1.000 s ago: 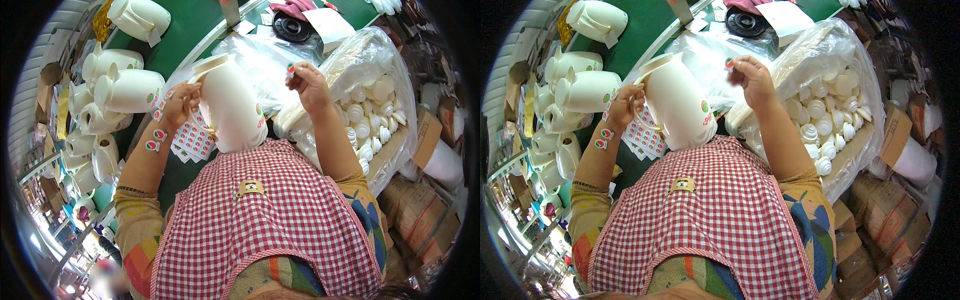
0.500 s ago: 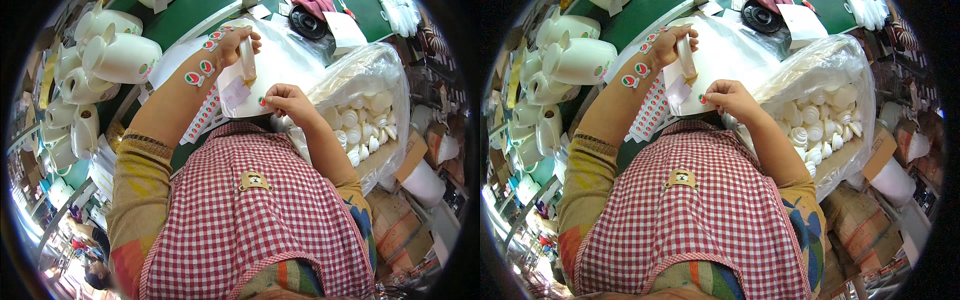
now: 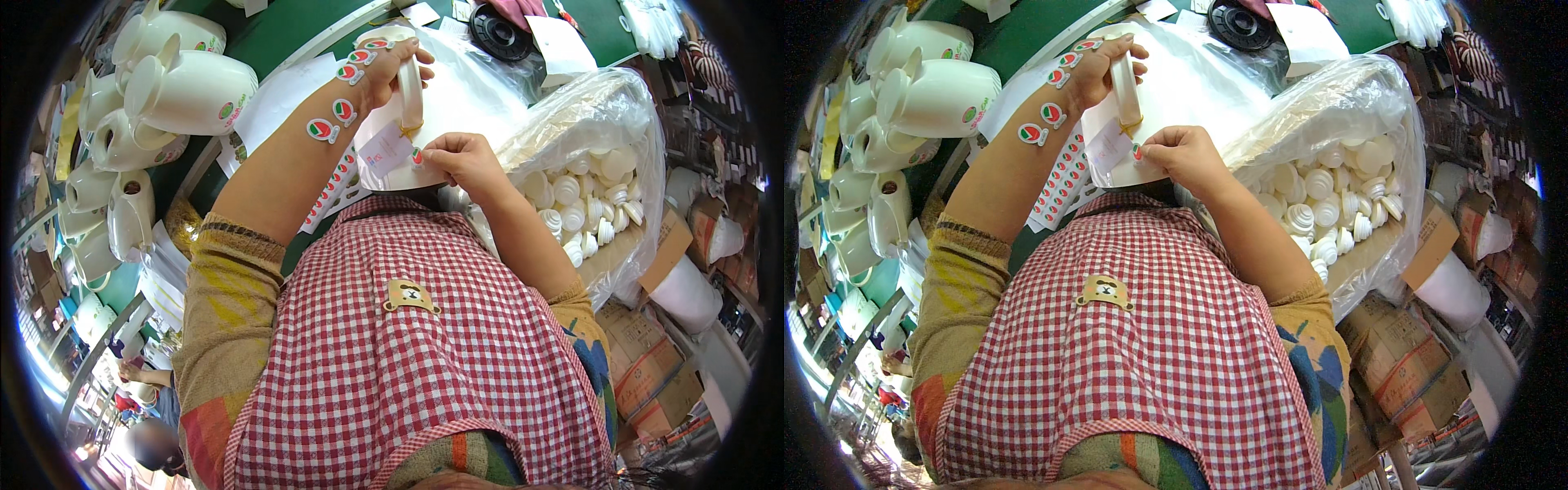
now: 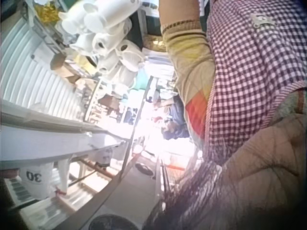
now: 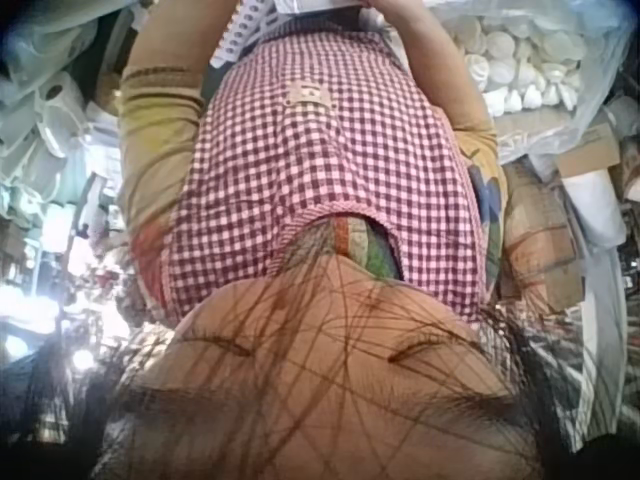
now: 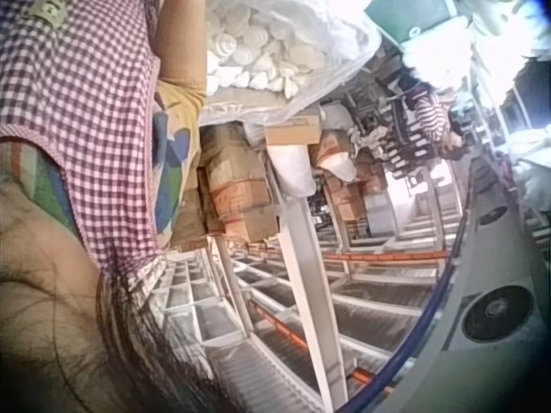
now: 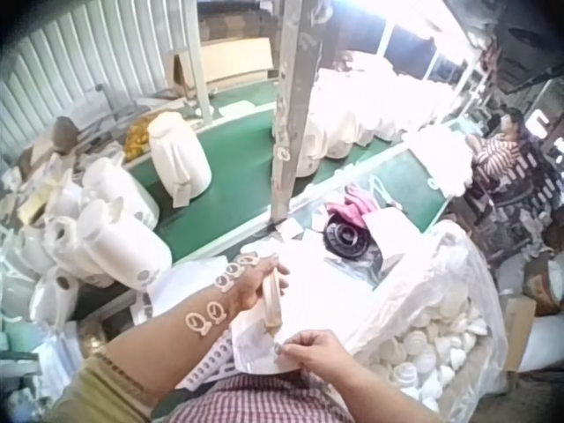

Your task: The person repeatedly picks up white plastic pitchers, applies a small round sticker to the side of each pitcher, and places the finished pitchers on a green conveyor belt. The person also handles white plastic lids from a bag and places them on the conveyor belt.

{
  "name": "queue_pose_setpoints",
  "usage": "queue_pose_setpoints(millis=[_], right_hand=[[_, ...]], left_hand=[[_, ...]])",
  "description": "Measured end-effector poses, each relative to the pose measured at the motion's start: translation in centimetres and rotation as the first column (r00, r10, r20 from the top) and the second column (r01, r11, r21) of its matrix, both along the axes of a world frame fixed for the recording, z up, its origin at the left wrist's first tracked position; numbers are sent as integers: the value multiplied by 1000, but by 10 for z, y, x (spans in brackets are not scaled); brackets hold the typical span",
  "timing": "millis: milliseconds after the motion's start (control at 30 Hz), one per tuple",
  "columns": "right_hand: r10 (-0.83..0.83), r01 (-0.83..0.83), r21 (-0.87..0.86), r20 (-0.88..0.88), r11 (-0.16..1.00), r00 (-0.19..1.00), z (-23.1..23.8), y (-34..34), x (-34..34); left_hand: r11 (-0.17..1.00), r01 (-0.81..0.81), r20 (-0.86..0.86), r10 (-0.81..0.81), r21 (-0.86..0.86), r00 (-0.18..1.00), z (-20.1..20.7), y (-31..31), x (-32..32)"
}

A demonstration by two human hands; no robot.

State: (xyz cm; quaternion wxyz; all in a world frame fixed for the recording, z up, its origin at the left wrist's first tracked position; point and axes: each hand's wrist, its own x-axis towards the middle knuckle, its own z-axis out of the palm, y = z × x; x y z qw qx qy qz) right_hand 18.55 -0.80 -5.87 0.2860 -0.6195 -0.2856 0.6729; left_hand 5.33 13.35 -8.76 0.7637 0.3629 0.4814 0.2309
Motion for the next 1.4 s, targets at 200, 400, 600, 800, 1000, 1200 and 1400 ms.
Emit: queue_pose_setpoints(millis=[200, 400, 600, 800, 1000, 1200, 1400], right_hand=[[-7, 6, 17, 50, 1000, 999, 3, 0, -6], [73, -243, 269, 519, 932, 852, -13, -10, -10], [83, -463, 218, 834, 859, 545, 2, -7, -14], [314, -573, -28, 858, 819, 407, 14, 8, -6], [337, -597, 69, 771, 800, 541, 17, -13, 20], [-20, -90, 267, 382, 959, 924, 2, -22, 53], [-1, -96, 286, 323, 953, 946, 5, -32, 45]], left_hand=[[999, -3, 67, 6, -44, 998, -4, 1, -2], [999, -12, 82, 15, -45, 996, -4, 1, -1], [999, -36, 82, 36, 1, 996, -9, 0, 1], [999, -38, 38, 39, -29, 999, -3, 0, -4], [964, 264, 93, -265, 21, 960, 28, -17, -73], [927, 134, -4, -142, 349, 990, 104, 7, -104], [606, 288, -436, 108, 742, 893, 70, 145, -61]])
